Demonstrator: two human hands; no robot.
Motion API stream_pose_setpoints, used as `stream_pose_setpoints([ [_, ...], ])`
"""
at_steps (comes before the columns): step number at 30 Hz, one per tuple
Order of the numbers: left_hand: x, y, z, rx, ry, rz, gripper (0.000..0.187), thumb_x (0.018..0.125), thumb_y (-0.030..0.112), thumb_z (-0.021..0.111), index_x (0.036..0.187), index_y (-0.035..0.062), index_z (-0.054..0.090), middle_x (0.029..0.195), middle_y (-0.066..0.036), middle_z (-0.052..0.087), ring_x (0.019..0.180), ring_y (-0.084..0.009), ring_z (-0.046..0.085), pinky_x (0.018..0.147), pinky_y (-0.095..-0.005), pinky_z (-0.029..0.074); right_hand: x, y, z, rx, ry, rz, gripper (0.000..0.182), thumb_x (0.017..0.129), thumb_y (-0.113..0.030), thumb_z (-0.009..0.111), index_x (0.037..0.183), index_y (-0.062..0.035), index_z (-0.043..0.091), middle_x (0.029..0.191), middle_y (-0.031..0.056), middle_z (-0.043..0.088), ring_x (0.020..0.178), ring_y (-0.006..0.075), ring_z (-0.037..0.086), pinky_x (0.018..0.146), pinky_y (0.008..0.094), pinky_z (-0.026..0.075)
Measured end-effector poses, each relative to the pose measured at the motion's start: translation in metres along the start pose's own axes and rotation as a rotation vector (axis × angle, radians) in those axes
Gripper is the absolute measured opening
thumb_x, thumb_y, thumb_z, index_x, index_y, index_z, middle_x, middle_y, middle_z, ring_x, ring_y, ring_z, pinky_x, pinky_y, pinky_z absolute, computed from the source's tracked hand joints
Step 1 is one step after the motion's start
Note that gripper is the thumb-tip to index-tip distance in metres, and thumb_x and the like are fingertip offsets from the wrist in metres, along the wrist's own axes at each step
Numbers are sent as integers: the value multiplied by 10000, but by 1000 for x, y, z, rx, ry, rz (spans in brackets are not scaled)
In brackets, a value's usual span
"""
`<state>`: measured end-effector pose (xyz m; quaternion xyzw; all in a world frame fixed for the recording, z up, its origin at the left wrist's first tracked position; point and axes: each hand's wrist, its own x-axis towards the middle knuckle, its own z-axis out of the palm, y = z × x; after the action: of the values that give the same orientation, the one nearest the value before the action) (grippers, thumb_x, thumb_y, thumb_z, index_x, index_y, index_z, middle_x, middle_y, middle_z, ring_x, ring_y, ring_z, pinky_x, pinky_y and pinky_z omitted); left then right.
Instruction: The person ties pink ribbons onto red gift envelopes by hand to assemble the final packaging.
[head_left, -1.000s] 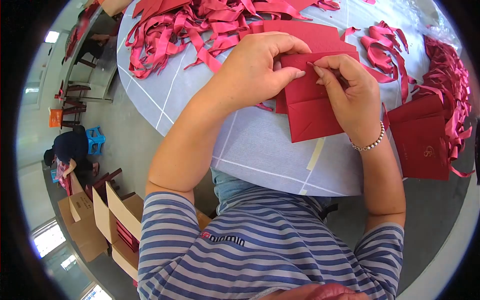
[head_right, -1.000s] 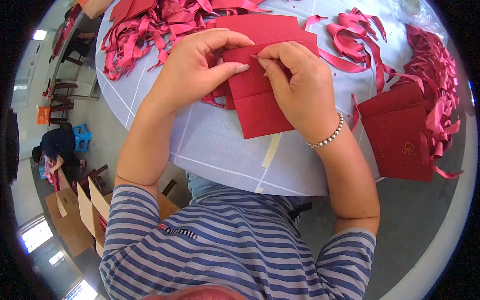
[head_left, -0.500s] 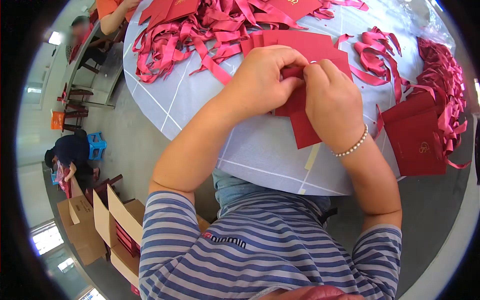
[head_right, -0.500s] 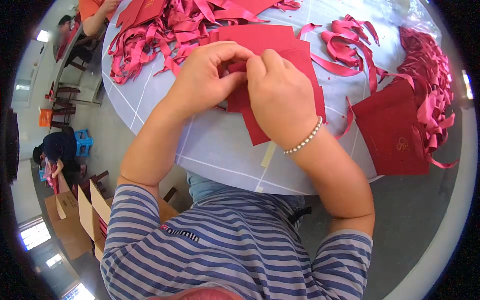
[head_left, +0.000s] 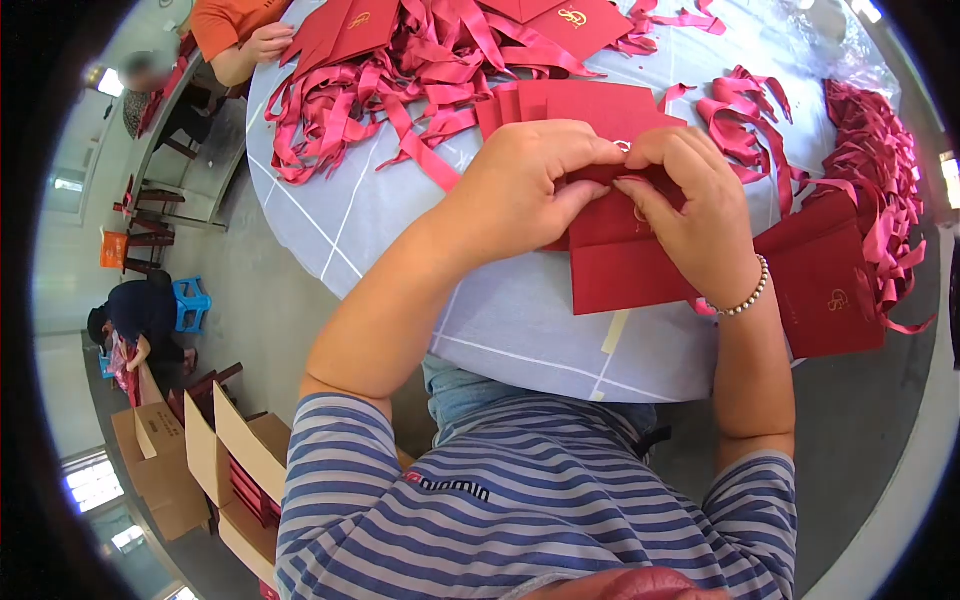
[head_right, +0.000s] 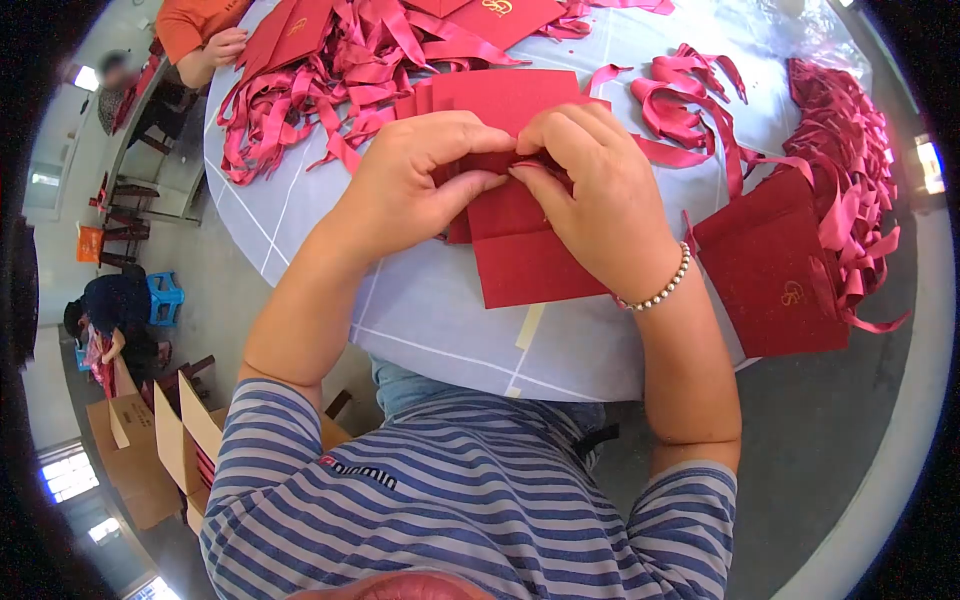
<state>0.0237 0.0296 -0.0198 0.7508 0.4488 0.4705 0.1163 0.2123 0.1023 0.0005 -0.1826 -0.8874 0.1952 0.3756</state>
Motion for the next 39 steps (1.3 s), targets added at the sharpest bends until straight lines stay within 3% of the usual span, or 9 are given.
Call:
stream_pose_setpoints([
  [6,3,18,-3,-6,-2,-228,274,739,-42,753,982,38,656,847,-58,627,671,-135,575,587,-256,452,-2,-5,-7,-108,-17,-46,195,714,8,742,801,-27,571,814,104,612,790,311,590,694,382,478],
  [10,-1,13,1,59,9,-33,251,725,-8,757,943,43,645,840,-78,618,704,-209,606,587,-311,460,2,-10,-19,80,-138,56,195,743,-26,769,844,-16,603,831,90,625,768,280,587,673,344,473],
  [13,-1,11,3,195,-24,139,247,715,24,766,931,51,651,863,-75,637,739,-256,618,631,-352,481,4,-9,-32,295,-248,480,137,841,-71,728,897,28,652,763,109,640,698,218,606,617,326,465],
  [17,0,15,5,288,-44,269,242,712,43,773,922,60,655,885,-66,653,739,-255,618,652,-369,485,2,6,-26,244,-299,280,141,849,-87,709,830,49,674,671,121,611,580,145,551,557,316,448],
  [21,-1,16,8,325,-93,341,232,720,32,765,922,55,652,880,-68,648,724,-247,610,631,-360,476,8,16,-30,390,-475,420,165,857,-104,685,832,59,678,696,143,625,639,140,584,579,311,457],
  [27,1,20,-3,21,-255,-105,264,742,17,751,969,69,627,765,-59,542,604,-163,504,530,-289,408,6,34,-9,167,148,459,217,939,-163,621,955,48,669,742,145,646,676,152,602,639,318,485],
  [31,2,12,-24,36,-263,-319,377,750,62,680,1121,65,611,772,-20,555,627,-108,492,559,-252,397,8,31,-12,328,399,357,222,908,-164,712,1021,26,685,744,21,631,626,44,515,540,216,421],
  [37,3,-2,-30,340,-77,-455,159,829,155,700,905,17,720,717,-82,640,685,-171,593,649,-308,451,-9,21,-47,143,-287,342,164,854,-137,756,870,7,680,607,5,518,559,55,438,506,240,361],
  [39,1,-12,-26,613,53,-185,244,763,269,774,809,37,712,722,-83,645,706,-266,605,670,-359,457,-8,19,-55,91,-368,288,195,813,-145,786,857,7,673,624,39,532,563,89,475,520,254,396],
])
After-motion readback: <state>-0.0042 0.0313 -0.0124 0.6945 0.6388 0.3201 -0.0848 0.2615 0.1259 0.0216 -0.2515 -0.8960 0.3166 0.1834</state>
